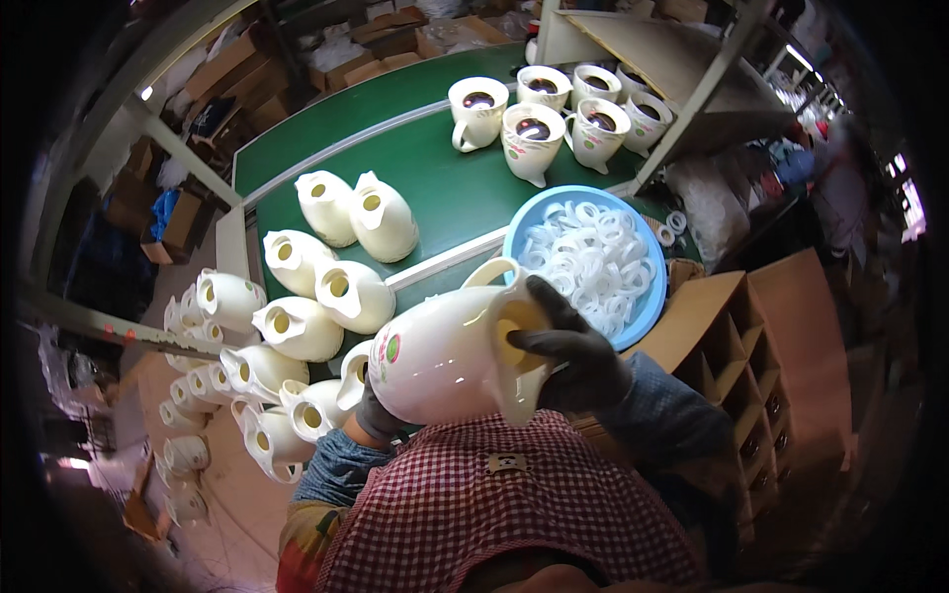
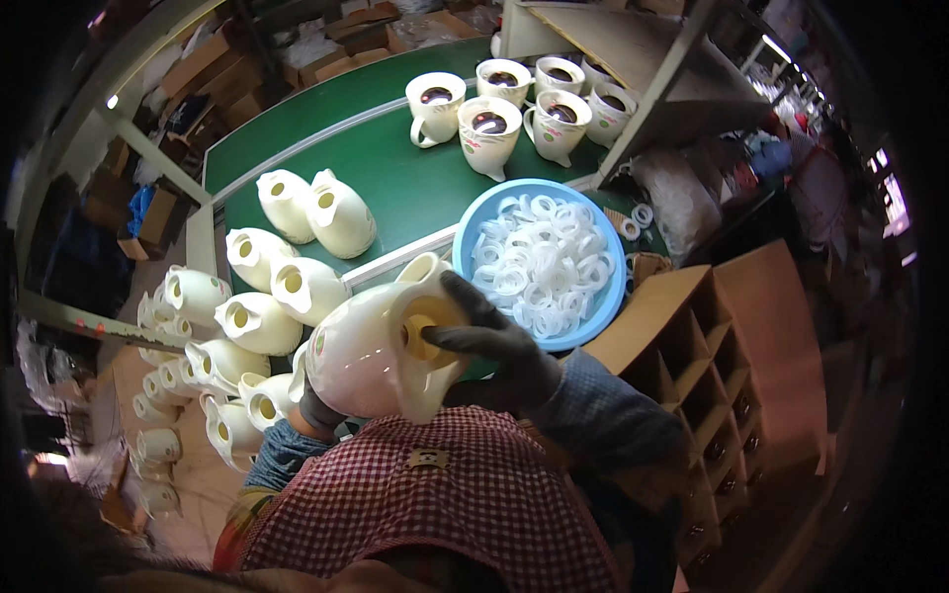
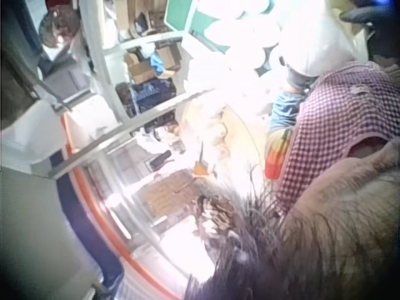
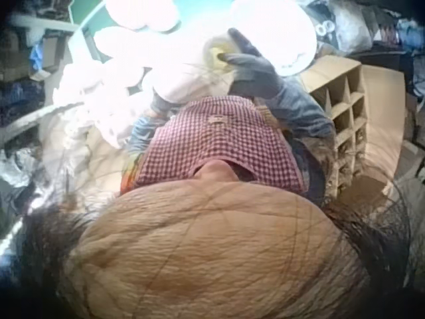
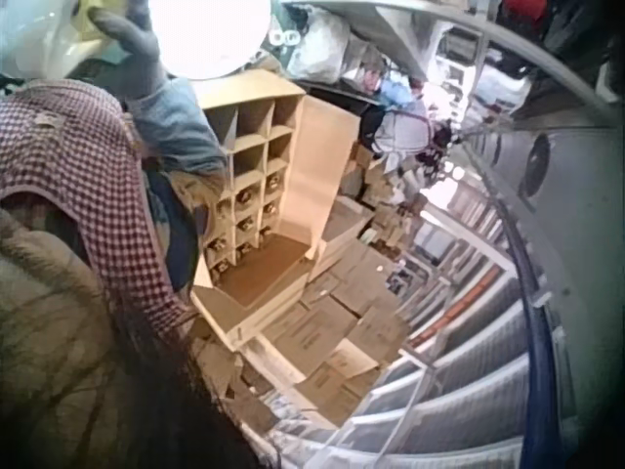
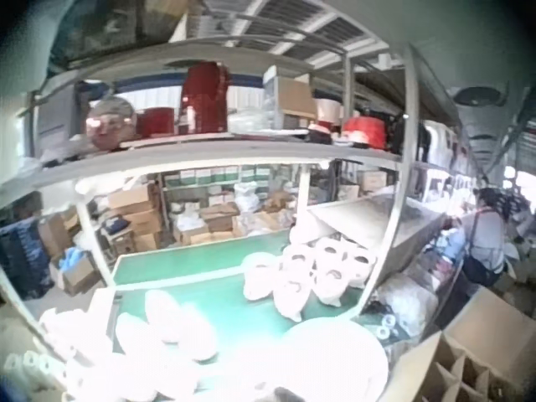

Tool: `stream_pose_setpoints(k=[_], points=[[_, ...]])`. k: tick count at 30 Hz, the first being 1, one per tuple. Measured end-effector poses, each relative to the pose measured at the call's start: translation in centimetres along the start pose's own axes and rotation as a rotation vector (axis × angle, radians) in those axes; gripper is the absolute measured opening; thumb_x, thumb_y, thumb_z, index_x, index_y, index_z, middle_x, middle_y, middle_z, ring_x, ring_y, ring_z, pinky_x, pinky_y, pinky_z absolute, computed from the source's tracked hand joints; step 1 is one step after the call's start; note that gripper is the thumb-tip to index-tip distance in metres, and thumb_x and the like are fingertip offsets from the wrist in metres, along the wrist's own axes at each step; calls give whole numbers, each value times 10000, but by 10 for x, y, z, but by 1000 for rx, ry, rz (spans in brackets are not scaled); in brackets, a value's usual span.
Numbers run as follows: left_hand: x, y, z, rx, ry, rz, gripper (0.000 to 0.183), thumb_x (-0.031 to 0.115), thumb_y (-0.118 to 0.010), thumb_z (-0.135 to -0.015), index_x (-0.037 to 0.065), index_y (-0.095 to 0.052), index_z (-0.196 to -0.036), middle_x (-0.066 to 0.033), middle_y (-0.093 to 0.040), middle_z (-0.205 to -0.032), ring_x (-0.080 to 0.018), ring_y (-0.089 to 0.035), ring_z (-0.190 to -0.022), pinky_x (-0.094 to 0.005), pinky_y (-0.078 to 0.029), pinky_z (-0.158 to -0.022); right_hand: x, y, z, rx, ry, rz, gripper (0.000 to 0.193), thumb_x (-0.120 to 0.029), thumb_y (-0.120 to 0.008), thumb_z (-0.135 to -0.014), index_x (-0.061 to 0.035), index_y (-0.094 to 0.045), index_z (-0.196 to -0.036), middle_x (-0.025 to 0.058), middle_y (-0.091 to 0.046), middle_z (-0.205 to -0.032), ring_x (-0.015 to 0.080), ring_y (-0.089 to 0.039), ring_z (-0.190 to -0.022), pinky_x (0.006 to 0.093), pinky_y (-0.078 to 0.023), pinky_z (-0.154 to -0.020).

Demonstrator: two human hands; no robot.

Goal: The person inserts small circular inserts into the openings of white ceramic pitchers. They pick up each pitcher, place an insert inside, and set the pitcher on a green work surface. The person repeats this process for multiple pitchers.

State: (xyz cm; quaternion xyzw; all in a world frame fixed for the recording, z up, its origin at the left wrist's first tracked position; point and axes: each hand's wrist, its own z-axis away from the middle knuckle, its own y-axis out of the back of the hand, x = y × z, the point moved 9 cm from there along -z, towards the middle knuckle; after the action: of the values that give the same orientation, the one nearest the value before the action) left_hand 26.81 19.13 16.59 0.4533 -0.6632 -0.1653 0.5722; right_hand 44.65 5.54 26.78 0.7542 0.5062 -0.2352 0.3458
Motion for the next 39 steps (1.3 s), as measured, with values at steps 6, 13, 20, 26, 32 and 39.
stream_pose_setpoints(k=[6, 13, 20, 26, 32, 39], points=[[57, -6, -55, -220, 75, 255, 731, 296, -768, -921, 98, -435, -1541, -122, -531, -1505, -269, -507, -1379, -393, -402, -1171, -2, -5, 12, -8, -8, 23, 837, -192, -947, -714, -154, -551, -1450, 286, -229, -1658, 454, -287, -1526, 529, -315, -1223], [48, -14, -47, -125, 148, 317, 732, 289, -770, -919, 95, -434, -1540, -121, -533, -1502, -266, -512, -1374, -394, -411, -1162, 6, -6, 11, 3, -61, -29, 904, -264, -919, -759, -84, -471, -1523, 285, -329, -1619, 437, -353, -1500, 516, -344, -1207], [44, -25, -47, -65, 169, 349, 733, 283, -772, -918, 92, -433, -1539, -119, -535, -1499, -263, -516, -1369, -394, -419, -1153, 10, -4, 10, 1, -83, -43, 880, -317, -902, -786, -63, -480, -1515, 277, -358, -1610, 425, -369, -1495, 508, -366, -1194], [43, -29, -50, -42, 179, 356, 734, 277, -773, -916, 89, -432, -1538, -118, -537, -1496, -260, -520, -1365, -395, -426, -1145, 13, 0, 15, 44, -39, -56, 711, -341, -893, -794, -75, -602, -1385, 288, -392, -1584, 450, -397, -1473, 515, -398, -1172], [38, -32, -53, -33, 183, 372, 734, 272, -775, -915, 86, -431, -1537, -117, -539, -1494, -258, -524, -1360, -395, -433, -1137, 15, 5, 15, 52, -58, 9, 706, -326, -891, -799, -78, -602, -1394, 276, -386, -1593, 435, -386, -1484, 518, -372, -1191], [32, -33, -60, -24, 182, 385, 735, 265, -777, -913, 83, -430, -1535, -116, -541, -1491, -255, -528, -1355, -396, -442, -1128, 17, 6, 14, 49, -26, -4, 761, -335, -873, -822, -62, -550, -1455, 268, -356, -1613, 433, -360, -1499, 524, -344, -1206]])
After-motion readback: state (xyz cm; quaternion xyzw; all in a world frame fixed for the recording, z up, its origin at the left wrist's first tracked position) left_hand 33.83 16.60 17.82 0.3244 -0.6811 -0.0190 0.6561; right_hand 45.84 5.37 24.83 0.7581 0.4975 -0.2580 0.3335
